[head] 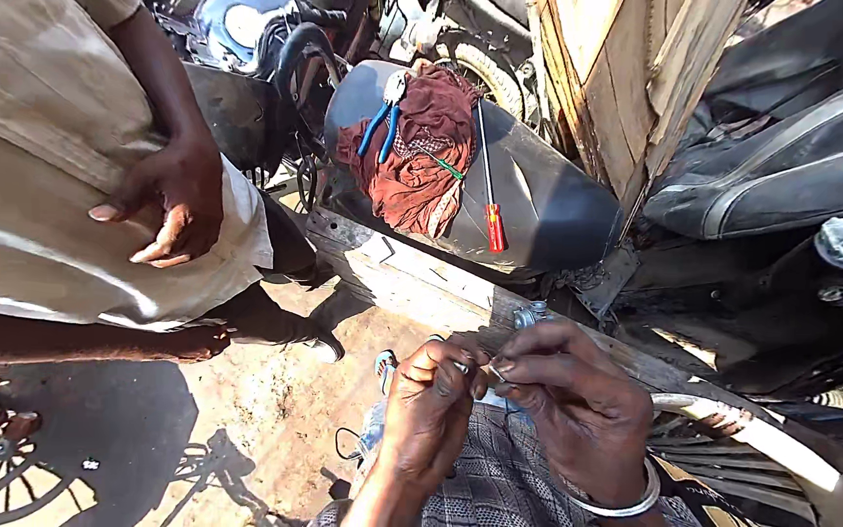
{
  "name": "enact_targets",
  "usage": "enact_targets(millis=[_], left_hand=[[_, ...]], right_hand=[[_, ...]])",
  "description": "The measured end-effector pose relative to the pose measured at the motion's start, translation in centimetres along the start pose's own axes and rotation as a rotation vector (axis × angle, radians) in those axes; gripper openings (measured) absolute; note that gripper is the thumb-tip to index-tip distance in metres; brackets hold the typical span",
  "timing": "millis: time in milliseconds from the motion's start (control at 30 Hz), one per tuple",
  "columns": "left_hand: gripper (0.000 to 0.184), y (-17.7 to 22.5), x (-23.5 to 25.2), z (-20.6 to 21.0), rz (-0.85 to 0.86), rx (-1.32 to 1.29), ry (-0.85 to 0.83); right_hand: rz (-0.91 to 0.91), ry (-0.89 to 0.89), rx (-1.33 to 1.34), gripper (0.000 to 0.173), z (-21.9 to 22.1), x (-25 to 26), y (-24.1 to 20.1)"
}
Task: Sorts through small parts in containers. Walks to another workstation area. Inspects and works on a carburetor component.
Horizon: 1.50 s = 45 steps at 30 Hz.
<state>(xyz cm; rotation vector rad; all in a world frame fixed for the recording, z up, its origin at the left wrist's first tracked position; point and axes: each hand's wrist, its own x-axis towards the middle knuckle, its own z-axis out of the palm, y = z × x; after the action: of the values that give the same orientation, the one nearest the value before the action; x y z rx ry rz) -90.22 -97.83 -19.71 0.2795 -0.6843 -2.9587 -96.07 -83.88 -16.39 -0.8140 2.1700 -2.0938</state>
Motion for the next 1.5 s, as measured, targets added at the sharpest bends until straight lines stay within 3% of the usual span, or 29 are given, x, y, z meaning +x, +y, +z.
enact_targets(millis=[267, 533, 900, 1233, 1500], left_hand=[[0.011, 2.9, -3.5, -0.6, 0.046, -0.022, 0.015], [0.016, 6.0, -6.5, -3.3, 0.130, 0.242, 0.070], [0.015, 8.6, -9.0, -4.2, 0.263, 0.302, 0.121], [0.012, 9.7, -9.9, -4.7, 0.359, 0.324, 0.110], [0.008, 9.7, -10.0, -4.7, 0.489, 0.430, 0.108]], right_hand=[[-0.036, -0.055, -0.130, 0.006, 5.0, -0.7, -2.4], [-0.187, -0.161, -0.360, 0.006, 7.8, -1.4, -4.1], [-0.319, -0.202, -0.378, 0.009, 10.9, -2.0, -4.3], [-0.297, -0.271, -0.256, 0.009, 11.7, -2.4, -5.1], [-0.308, -0.249, -0.330, 0.009, 12.6, -2.8, -4.7]])
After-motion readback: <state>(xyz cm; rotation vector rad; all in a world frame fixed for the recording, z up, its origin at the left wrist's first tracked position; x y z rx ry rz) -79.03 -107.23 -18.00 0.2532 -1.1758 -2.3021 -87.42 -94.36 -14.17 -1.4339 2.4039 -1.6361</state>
